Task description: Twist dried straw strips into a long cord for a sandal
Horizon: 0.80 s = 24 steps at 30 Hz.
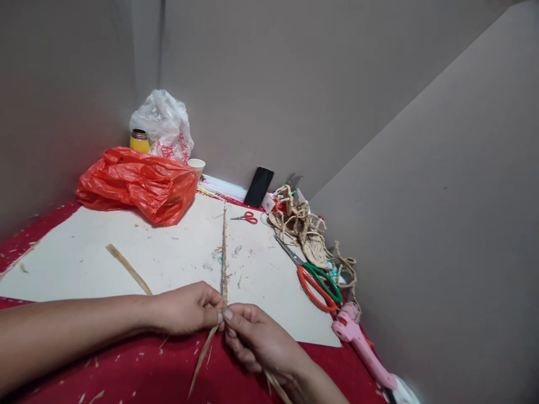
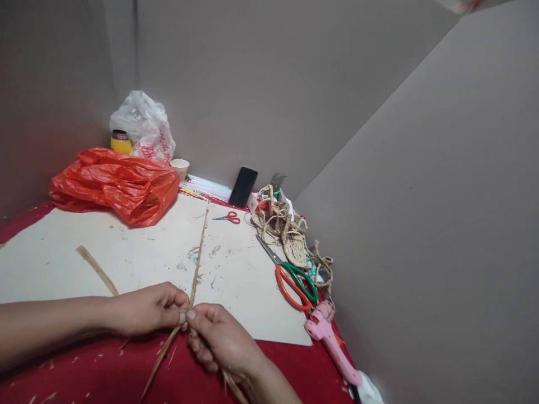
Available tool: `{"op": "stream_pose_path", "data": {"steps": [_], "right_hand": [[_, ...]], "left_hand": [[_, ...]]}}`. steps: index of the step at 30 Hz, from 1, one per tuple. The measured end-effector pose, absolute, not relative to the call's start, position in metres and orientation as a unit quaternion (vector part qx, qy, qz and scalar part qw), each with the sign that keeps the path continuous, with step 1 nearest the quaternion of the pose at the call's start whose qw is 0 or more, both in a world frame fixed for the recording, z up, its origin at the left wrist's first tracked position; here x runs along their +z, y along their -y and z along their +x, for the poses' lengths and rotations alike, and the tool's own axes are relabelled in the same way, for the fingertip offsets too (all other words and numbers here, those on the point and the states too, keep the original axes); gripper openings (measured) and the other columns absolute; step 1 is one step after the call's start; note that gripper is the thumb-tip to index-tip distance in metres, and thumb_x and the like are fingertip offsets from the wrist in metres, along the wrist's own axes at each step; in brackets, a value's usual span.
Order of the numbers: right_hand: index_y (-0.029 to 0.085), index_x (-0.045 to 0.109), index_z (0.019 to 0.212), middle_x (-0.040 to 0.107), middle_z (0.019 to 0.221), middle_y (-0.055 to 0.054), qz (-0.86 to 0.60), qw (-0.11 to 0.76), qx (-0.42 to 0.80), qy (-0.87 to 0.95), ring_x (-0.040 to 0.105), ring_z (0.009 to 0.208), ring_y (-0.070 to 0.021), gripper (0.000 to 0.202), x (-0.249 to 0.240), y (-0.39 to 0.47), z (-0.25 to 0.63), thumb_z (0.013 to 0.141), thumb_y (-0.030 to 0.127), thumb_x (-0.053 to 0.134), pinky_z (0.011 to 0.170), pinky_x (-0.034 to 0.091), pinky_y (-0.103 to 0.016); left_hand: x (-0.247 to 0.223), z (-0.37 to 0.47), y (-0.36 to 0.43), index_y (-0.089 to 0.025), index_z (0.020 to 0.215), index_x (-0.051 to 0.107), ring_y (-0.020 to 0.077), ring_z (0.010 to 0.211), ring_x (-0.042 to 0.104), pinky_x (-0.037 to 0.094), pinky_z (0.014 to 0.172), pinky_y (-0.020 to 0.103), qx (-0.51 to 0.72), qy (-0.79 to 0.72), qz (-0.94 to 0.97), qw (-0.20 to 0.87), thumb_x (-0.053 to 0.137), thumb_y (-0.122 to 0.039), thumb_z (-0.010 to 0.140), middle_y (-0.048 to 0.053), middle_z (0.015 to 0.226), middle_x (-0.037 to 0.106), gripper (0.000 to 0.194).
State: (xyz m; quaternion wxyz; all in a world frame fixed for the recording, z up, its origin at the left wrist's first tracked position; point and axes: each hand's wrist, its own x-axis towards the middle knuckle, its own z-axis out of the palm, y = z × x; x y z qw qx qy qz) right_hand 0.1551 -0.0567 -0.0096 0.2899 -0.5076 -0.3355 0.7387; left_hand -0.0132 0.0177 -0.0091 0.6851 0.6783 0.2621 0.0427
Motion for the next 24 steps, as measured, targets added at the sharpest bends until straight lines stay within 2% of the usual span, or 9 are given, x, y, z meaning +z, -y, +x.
{"op": "stream_pose_path", "data": {"steps": [3, 5, 7, 9, 11, 14, 18, 21, 24], "right_hand": [[0.016, 0.050, 0.064, 0.033, 0.039, 0.011, -0.531, 0.294, 0.719, 0.339, 0.016, 0.032, -0.0030, 0.040, -0.014, 0.058, 0.156, 0.076, 0.053, 0.060, 0.033, 0.006, -0.020], [0.015, 0.053, 0.062, 0.028, 0.037, 0.011, -0.550, 0.295, 0.681, 0.382, 0.016, 0.034, -0.0040, 0.043, -0.017, 0.058, 0.156, 0.079, 0.054, 0.057, 0.036, 0.008, -0.020], [0.014, 0.056, 0.062, 0.032, 0.041, 0.009, -0.568, 0.301, 0.638, 0.424, 0.023, 0.039, -0.0051, 0.045, -0.019, 0.059, 0.155, 0.079, 0.055, 0.056, 0.039, 0.015, -0.019], [0.013, 0.057, 0.063, 0.042, 0.050, 0.005, -0.578, 0.312, 0.599, 0.458, 0.033, 0.048, -0.0071, 0.043, -0.019, 0.060, 0.153, 0.079, 0.053, 0.057, 0.046, 0.026, -0.018], [0.013, 0.059, 0.067, 0.050, 0.060, 0.002, -0.574, 0.323, 0.578, 0.482, 0.041, 0.058, -0.0099, 0.040, -0.018, 0.060, 0.149, 0.080, 0.051, 0.057, 0.056, 0.033, -0.020], [0.014, 0.061, 0.071, 0.053, 0.064, 0.001, -0.551, 0.345, 0.581, 0.489, 0.046, 0.065, -0.0126, 0.039, -0.018, 0.060, 0.144, 0.082, 0.050, 0.055, 0.064, 0.037, -0.022], [0.014, 0.061, 0.070, 0.052, 0.061, 0.001, -0.540, 0.369, 0.612, 0.445, 0.046, 0.061, -0.0122, 0.041, -0.025, 0.059, 0.140, 0.077, 0.054, 0.058, 0.060, 0.037, -0.021], [0.014, 0.058, 0.066, 0.049, 0.058, 0.002, -0.525, 0.386, 0.642, 0.403, 0.042, 0.056, -0.0100, 0.040, -0.030, 0.058, 0.139, 0.072, 0.053, 0.065, 0.054, 0.034, -0.020], [0.014, 0.056, 0.064, 0.043, 0.053, 0.005, -0.506, 0.397, 0.685, 0.343, 0.032, 0.048, -0.0059, 0.040, -0.031, 0.058, 0.140, 0.068, 0.050, 0.071, 0.048, 0.027, -0.017]], "left_hand": [[-0.008, -0.015, -0.019, -0.014, 0.077, 0.061, 0.0083, 0.057, 0.041, 0.036, 0.059, 0.018, 0.027, -0.249, 0.709, 0.659, 0.051, -0.038, 0.080, -0.003, 0.064, 0.054, 0.026], [-0.005, -0.016, -0.019, -0.014, 0.082, 0.064, 0.0096, 0.062, 0.047, 0.039, 0.065, 0.019, 0.023, -0.230, 0.729, 0.645, 0.047, -0.033, 0.082, -0.001, 0.071, 0.061, 0.025], [-0.001, -0.018, -0.019, -0.015, 0.086, 0.067, 0.0108, 0.067, 0.051, 0.041, 0.070, 0.020, 0.020, -0.221, 0.749, 0.624, 0.044, -0.028, 0.082, 0.000, 0.077, 0.064, 0.027], [0.004, -0.019, -0.019, -0.016, 0.085, 0.068, 0.0111, 0.065, 0.051, 0.041, 0.068, 0.020, 0.015, -0.232, 0.769, 0.596, 0.043, -0.026, 0.081, 0.000, 0.074, 0.064, 0.027], [0.009, -0.020, -0.019, -0.016, 0.079, 0.067, 0.0107, 0.059, 0.047, 0.040, 0.061, 0.019, 0.008, -0.259, 0.785, 0.563, 0.043, -0.027, 0.081, -0.001, 0.066, 0.059, 0.027], [0.017, -0.023, -0.019, -0.016, 0.069, 0.062, 0.0100, 0.053, 0.041, 0.036, 0.053, 0.019, 0.001, -0.286, 0.806, 0.518, 0.044, -0.028, 0.078, -0.003, 0.056, 0.050, 0.024], [0.035, -0.035, -0.025, -0.018, 0.064, 0.059, 0.0100, 0.048, 0.039, 0.031, 0.047, 0.020, -0.033, -0.288, 0.827, 0.481, 0.045, -0.023, 0.074, -0.004, 0.051, 0.046, 0.018], [0.053, -0.056, -0.035, -0.018, 0.066, 0.062, 0.0111, 0.047, 0.042, 0.029, 0.045, 0.021, -0.074, -0.308, 0.828, 0.463, 0.046, -0.021, 0.072, -0.002, 0.053, 0.052, 0.017], [0.072, -0.082, -0.045, -0.018, 0.071, 0.066, 0.0126, 0.050, 0.047, 0.033, 0.048, 0.022, -0.089, -0.334, 0.832, 0.434, 0.047, -0.022, 0.073, 0.000, 0.057, 0.058, 0.019]]}}
